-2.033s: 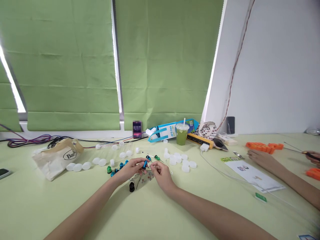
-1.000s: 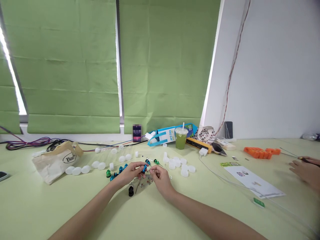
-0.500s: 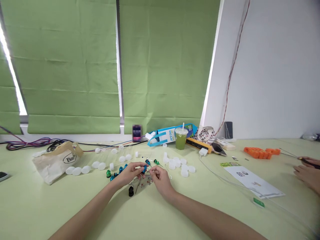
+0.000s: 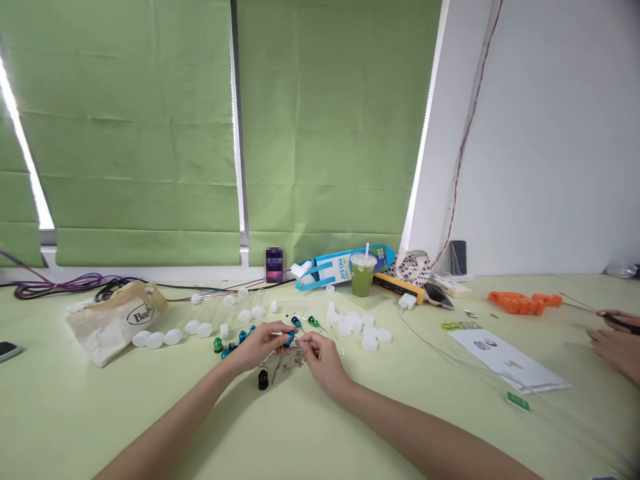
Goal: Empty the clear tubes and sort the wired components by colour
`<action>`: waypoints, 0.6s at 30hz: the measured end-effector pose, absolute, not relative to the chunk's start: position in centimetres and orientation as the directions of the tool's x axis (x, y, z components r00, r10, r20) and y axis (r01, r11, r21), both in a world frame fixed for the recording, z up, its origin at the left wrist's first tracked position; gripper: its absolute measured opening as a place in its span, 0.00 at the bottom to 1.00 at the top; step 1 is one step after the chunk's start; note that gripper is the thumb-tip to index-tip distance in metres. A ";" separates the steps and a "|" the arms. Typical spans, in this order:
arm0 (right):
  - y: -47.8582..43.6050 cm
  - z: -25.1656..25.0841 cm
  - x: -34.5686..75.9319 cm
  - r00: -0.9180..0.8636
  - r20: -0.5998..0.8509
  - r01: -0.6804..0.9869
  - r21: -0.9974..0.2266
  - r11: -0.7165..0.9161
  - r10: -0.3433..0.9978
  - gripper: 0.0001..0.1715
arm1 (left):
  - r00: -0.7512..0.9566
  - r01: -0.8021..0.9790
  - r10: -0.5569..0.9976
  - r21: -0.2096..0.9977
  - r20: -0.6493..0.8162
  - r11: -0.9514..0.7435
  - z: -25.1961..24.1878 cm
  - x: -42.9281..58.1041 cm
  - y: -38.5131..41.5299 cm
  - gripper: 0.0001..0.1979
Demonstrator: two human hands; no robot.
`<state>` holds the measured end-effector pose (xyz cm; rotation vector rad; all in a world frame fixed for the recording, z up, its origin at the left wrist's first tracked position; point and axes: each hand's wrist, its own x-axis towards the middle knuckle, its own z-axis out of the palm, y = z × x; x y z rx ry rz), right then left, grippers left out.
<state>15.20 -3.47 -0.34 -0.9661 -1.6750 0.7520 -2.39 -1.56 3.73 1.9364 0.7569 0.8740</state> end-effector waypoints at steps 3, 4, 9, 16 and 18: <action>-3.6 -0.2 15.2 -0.158 0.462 0.258 -0.834 0.488 0.873 0.15 | 0.579 0.164 0.766 0.880 0.279 -0.445 3.7 -2.4 -1.5 0.18; -3.7 -0.1 15.2 -0.160 0.461 0.265 -0.832 0.488 0.873 0.14 | 0.579 0.165 0.766 0.880 0.279 -0.445 3.8 -2.4 -1.6 0.18; -4.2 0.2 15.3 -0.167 0.509 0.374 -0.760 0.532 0.844 0.14 | 0.571 0.174 0.777 0.886 0.264 -0.429 3.9 -2.3 -1.8 0.19; -4.9 0.7 15.5 -0.178 0.626 0.543 -0.581 0.606 0.760 0.11 | 0.575 0.154 0.780 0.904 0.247 -0.400 3.9 -2.1 -2.0 0.18; -5.0 0.8 15.5 -0.180 0.633 0.561 -0.563 0.607 0.753 0.11 | 0.575 0.144 0.780 0.908 0.248 -0.395 3.8 -2.1 -1.9 0.18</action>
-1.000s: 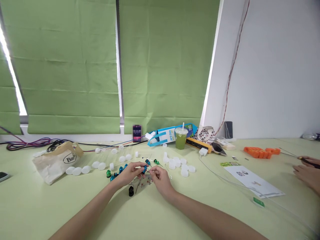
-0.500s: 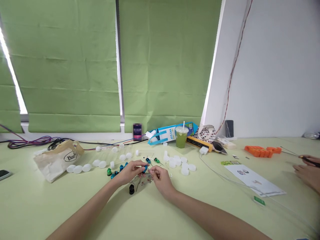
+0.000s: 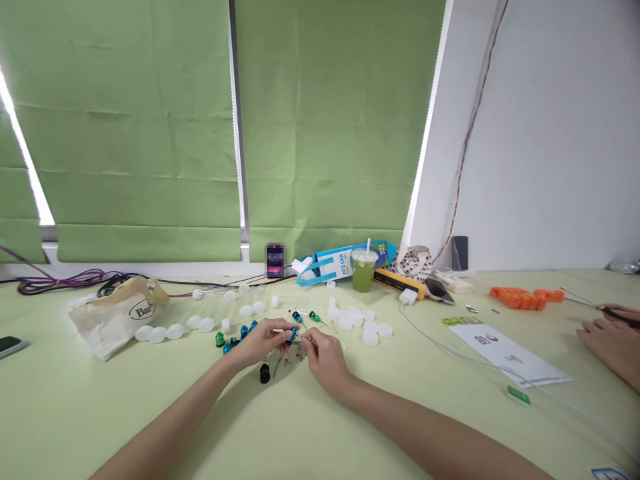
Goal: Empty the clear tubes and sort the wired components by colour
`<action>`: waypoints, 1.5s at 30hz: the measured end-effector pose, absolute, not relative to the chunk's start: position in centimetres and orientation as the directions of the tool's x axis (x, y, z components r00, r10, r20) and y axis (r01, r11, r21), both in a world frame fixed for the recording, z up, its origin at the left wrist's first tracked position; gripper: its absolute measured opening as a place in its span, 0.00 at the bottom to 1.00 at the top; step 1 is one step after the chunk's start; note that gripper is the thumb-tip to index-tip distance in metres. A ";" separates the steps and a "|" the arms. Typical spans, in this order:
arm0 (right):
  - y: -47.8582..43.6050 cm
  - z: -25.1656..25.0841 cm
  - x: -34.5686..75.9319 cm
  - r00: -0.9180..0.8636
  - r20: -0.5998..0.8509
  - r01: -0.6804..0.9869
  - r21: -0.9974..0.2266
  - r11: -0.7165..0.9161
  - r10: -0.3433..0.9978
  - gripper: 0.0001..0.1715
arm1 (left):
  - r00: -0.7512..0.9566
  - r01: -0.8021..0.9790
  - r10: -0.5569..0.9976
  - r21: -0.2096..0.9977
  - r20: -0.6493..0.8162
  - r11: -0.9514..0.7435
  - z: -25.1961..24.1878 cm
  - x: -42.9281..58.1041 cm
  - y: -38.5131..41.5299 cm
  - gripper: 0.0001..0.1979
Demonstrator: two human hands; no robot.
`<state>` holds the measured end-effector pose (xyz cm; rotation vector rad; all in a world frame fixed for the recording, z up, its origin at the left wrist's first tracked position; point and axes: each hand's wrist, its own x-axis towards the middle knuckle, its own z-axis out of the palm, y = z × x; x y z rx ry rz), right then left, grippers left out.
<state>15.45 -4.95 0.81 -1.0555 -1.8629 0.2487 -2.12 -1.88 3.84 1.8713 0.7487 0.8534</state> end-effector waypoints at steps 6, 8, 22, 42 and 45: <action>-3.9 0.5 15.5 -0.138 0.503 0.397 -0.761 0.513 0.853 0.10 | 0.554 0.155 0.795 0.908 0.246 -0.389 3.6 -2.4 -1.5 0.18; -3.4 0.3 15.5 -0.151 0.406 0.272 -0.860 0.432 0.902 0.12 | 0.546 0.161 0.806 0.916 0.227 -0.366 3.6 -2.5 -1.5 0.18; -3.5 1.0 15.4 -0.211 0.065 -0.056 -0.997 0.055 0.975 0.14 | 0.560 0.113 0.802 0.940 0.209 -0.323 3.9 -2.6 -2.0 0.14; -3.2 1.1 15.8 -0.442 0.026 0.024 -0.999 0.041 0.897 0.21 | 0.546 0.141 0.802 0.917 0.242 -0.373 4.1 -2.1 -2.3 0.16; -3.0 1.0 16.1 -0.509 0.071 -0.011 -0.997 0.076 0.858 0.20 | 0.532 0.161 0.807 0.906 0.254 -0.391 3.8 -2.1 -2.1 0.16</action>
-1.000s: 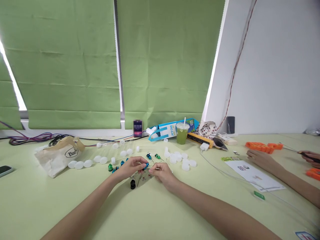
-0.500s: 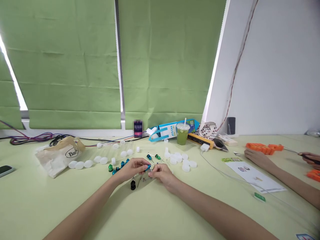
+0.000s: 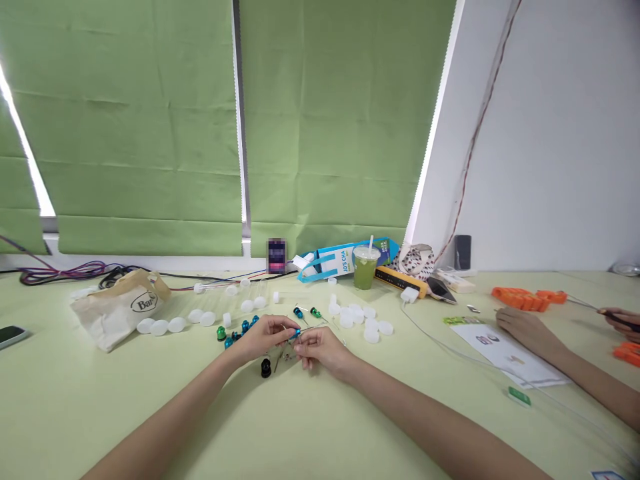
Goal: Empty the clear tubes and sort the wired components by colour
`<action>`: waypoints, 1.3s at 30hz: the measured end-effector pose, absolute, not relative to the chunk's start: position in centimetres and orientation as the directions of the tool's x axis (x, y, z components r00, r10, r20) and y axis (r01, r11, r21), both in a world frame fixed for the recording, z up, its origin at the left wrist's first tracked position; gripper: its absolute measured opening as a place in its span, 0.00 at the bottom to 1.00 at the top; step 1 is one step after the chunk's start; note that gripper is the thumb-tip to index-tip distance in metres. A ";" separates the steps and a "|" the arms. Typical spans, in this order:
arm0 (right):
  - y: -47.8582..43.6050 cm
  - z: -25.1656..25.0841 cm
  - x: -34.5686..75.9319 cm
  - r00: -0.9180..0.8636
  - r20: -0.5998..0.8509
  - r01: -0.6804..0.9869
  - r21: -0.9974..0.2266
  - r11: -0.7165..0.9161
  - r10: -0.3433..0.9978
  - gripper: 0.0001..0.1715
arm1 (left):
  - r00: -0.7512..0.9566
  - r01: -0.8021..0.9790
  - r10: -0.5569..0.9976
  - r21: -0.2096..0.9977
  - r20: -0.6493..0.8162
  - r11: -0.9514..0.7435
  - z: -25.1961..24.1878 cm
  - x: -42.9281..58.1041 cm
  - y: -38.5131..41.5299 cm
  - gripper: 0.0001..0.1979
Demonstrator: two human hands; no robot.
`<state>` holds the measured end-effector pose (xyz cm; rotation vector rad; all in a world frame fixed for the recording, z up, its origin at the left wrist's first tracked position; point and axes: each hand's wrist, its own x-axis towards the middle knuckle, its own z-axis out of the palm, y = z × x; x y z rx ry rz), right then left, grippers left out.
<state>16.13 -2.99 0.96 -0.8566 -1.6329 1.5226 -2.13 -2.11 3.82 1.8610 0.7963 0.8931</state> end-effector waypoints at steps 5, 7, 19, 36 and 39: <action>-2.8 1.0 16.4 -0.524 0.061 -0.064 -0.997 0.032 0.850 0.20 | 0.530 0.144 0.812 0.917 0.247 -0.373 4.0 -2.3 -2.0 0.16; -2.9 1.1 16.3 -0.489 0.036 -0.030 -0.999 0.025 0.871 0.19 | 0.535 0.136 0.810 0.921 0.241 -0.364 4.2 -2.4 -2.2 0.15; -3.2 1.5 15.9 -0.403 -0.009 -0.061 -0.997 -0.037 0.915 0.19 | 0.556 0.124 0.793 0.918 0.250 -0.377 4.1 -2.3 -2.1 0.16; -2.7 1.2 16.0 -0.460 0.008 -0.013 -1.000 0.002 0.888 0.22 | 0.542 0.191 0.799 0.888 0.259 -0.417 3.8 -2.3 -2.0 0.18; -2.5 0.9 16.1 -0.487 0.026 -0.032 -0.999 0.012 0.873 0.23 | 0.531 0.210 0.805 0.879 0.265 -0.428 3.7 -2.3 -2.0 0.18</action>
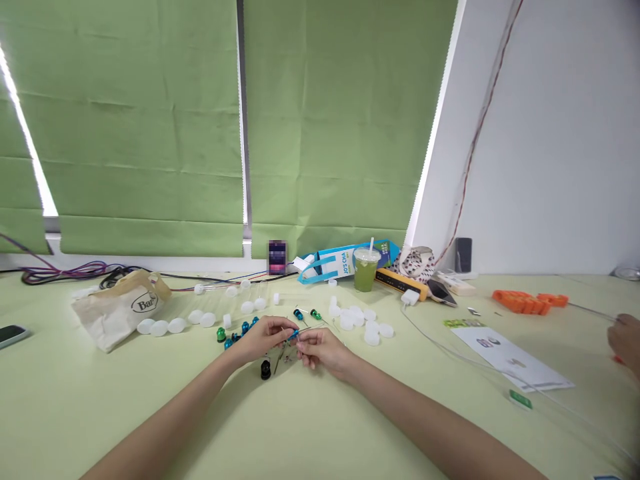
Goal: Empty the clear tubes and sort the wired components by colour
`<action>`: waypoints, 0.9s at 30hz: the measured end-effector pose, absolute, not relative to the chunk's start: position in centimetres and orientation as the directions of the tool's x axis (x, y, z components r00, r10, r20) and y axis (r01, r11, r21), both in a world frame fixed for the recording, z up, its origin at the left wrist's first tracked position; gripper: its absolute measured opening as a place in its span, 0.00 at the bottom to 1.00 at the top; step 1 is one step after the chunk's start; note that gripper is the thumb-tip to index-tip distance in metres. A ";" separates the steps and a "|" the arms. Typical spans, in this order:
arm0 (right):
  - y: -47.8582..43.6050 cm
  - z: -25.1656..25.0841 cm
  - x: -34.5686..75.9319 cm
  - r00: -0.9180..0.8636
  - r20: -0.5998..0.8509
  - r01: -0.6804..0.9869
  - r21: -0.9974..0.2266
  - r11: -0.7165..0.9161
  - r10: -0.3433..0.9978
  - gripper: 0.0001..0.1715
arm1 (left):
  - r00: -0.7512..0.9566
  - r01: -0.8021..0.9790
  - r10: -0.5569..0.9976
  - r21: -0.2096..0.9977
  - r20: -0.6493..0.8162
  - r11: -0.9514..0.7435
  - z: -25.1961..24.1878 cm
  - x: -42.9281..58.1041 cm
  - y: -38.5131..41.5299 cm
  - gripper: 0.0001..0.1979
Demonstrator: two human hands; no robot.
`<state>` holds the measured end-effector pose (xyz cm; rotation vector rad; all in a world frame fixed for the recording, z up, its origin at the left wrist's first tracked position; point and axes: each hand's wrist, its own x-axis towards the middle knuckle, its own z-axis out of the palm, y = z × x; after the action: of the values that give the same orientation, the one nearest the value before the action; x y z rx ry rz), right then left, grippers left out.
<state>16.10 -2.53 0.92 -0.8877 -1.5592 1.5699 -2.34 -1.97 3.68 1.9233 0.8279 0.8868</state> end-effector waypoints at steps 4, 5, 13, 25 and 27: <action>-2.5 0.7 15.9 -0.431 0.013 -0.001 -1.000 0.014 0.902 0.20 | 0.529 0.234 0.813 0.880 0.241 -0.413 3.3 -2.4 -1.7 0.18; -2.6 0.7 15.9 -0.408 0.007 0.004 -1.000 0.009 0.913 0.19 | 0.531 0.234 0.814 0.883 0.235 -0.407 3.3 -2.4 -1.7 0.18; -2.5 0.4 15.5 -0.316 -0.028 0.012 -1.000 -0.025 0.948 0.19 | 0.552 0.212 0.801 0.890 0.232 -0.404 3.4 -2.4 -1.8 0.18; -2.4 0.6 15.4 -0.309 -0.022 0.017 -1.000 -0.017 0.951 0.19 | 0.577 0.251 0.786 0.869 0.220 -0.427 3.6 -2.2 -2.1 0.18; -2.4 0.5 15.4 -0.309 -0.023 0.015 -1.000 -0.020 0.951 0.19 | 0.583 0.256 0.783 0.866 0.217 -0.430 3.7 -2.2 -2.2 0.19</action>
<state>15.44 -2.38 0.51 -1.0687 -1.4361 1.4488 -2.25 -2.17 3.70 1.9684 0.8294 0.7887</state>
